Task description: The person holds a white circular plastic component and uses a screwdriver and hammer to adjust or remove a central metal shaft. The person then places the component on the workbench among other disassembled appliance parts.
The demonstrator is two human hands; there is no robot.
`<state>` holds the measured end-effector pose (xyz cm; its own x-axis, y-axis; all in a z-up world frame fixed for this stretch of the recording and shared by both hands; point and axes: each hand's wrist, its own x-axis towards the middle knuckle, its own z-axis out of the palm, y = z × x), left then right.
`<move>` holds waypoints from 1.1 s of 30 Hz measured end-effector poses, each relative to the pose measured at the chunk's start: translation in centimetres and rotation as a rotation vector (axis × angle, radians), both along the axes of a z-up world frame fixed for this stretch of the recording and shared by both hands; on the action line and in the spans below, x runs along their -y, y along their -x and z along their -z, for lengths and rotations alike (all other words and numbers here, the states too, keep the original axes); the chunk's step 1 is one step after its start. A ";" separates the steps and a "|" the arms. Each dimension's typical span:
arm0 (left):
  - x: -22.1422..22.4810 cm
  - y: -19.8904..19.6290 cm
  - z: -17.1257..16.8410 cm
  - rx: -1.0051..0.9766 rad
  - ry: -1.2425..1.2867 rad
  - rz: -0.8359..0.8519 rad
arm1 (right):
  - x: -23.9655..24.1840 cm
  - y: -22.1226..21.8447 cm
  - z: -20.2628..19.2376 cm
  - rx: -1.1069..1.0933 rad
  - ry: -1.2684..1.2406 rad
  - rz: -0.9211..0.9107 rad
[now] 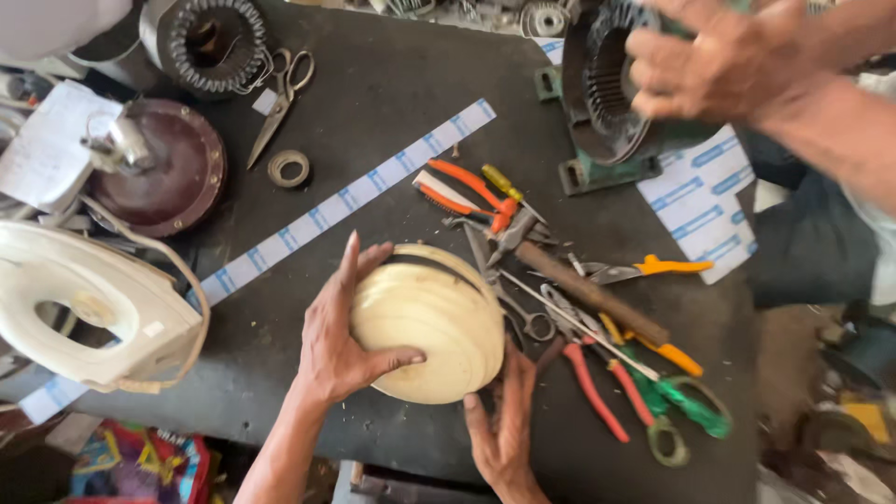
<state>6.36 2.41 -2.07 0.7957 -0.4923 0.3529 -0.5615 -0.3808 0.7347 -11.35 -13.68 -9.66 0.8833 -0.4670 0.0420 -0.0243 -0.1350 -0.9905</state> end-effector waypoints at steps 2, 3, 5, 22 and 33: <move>0.3 -0.1 -1.3 -0.040 -0.039 0.002 | 0.0 -0.3 0.0 0.038 0.005 -0.008; 0.7 -0.2 -1.9 -0.055 -0.053 0.001 | 0.2 -0.5 -0.2 0.059 0.030 -0.020; 1.2 -0.3 -3.1 -0.176 -0.146 -0.015 | 0.8 -0.2 -1.0 0.013 0.047 -0.053; -0.1 -2.7 -7.8 -0.389 -0.251 0.216 | -1.4 0.0 -8.0 -0.261 0.068 0.064; 0.2 -3.7 -7.8 -0.419 -0.314 0.255 | -2.1 -0.7 -10.9 -0.458 0.194 0.155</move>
<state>10.09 2.17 5.68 0.6783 -0.7170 -0.1607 -0.3496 -0.5072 0.7877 -10.65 -11.57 1.25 0.7524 -0.6157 -0.2343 -0.4840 -0.2755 -0.8306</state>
